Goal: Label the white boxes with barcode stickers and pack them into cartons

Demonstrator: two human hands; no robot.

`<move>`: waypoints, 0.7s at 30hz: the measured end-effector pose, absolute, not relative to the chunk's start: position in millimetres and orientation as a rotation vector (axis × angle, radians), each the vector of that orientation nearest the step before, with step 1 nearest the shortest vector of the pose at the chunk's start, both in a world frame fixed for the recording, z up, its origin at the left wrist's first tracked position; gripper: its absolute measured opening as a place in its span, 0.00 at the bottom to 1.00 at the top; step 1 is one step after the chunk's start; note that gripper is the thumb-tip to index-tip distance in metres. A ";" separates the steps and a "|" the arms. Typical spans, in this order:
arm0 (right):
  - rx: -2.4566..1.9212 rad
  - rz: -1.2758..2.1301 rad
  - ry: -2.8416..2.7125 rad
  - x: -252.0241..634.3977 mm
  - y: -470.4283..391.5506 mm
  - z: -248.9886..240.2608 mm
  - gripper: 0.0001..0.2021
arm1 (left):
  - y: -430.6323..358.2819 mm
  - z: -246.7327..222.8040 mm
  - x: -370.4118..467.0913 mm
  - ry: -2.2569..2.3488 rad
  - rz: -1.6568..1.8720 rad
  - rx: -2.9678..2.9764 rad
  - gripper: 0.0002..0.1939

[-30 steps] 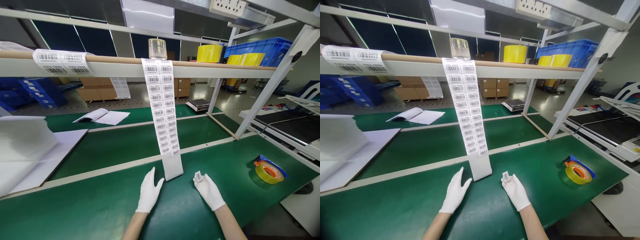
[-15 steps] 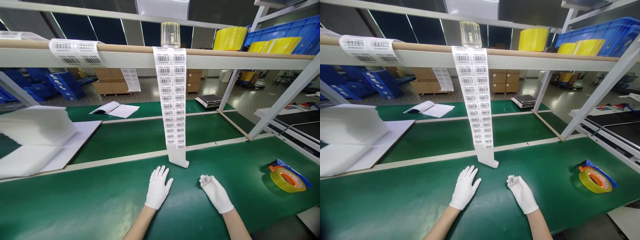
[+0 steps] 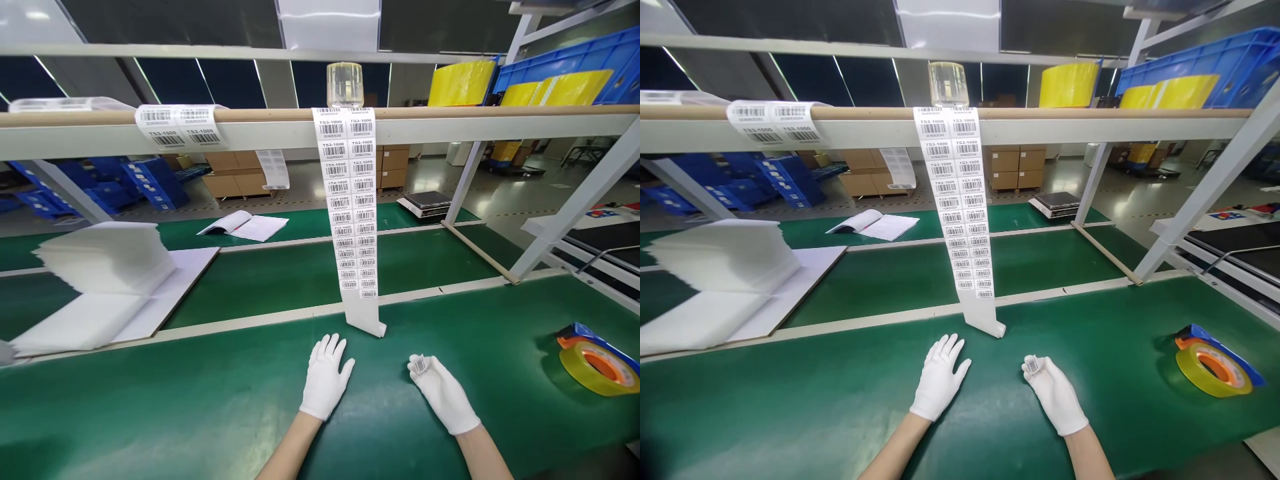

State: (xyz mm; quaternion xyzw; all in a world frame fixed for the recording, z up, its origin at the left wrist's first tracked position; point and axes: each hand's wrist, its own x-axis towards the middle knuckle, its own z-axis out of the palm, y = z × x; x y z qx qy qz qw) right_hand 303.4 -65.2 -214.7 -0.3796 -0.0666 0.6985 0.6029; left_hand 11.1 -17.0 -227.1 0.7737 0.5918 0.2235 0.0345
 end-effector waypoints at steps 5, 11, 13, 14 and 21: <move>-0.882 1.610 -0.145 305.9 -64.2 -222.3 0.17 | -18.4 -226.8 11.8 1.803 0.703 2.338 0.24; -0.939 1.589 -0.179 304.8 -67.8 -223.4 0.17 | -20.7 -224.0 7.4 1.735 0.711 2.243 0.22; -0.980 1.581 -0.183 302.7 -71.9 -220.5 0.17 | -22.4 -217.9 0.4 1.680 0.690 2.200 0.21; -1.001 1.581 -0.185 301.3 -74.8 -219.0 0.17 | -23.8 -213.4 -4.6 1.647 0.678 2.175 0.20; -1.089 1.675 -0.168 297.5 -103.2 -233.8 0.26 | -48.2 -162.2 -57.1 1.581 0.731 1.904 0.19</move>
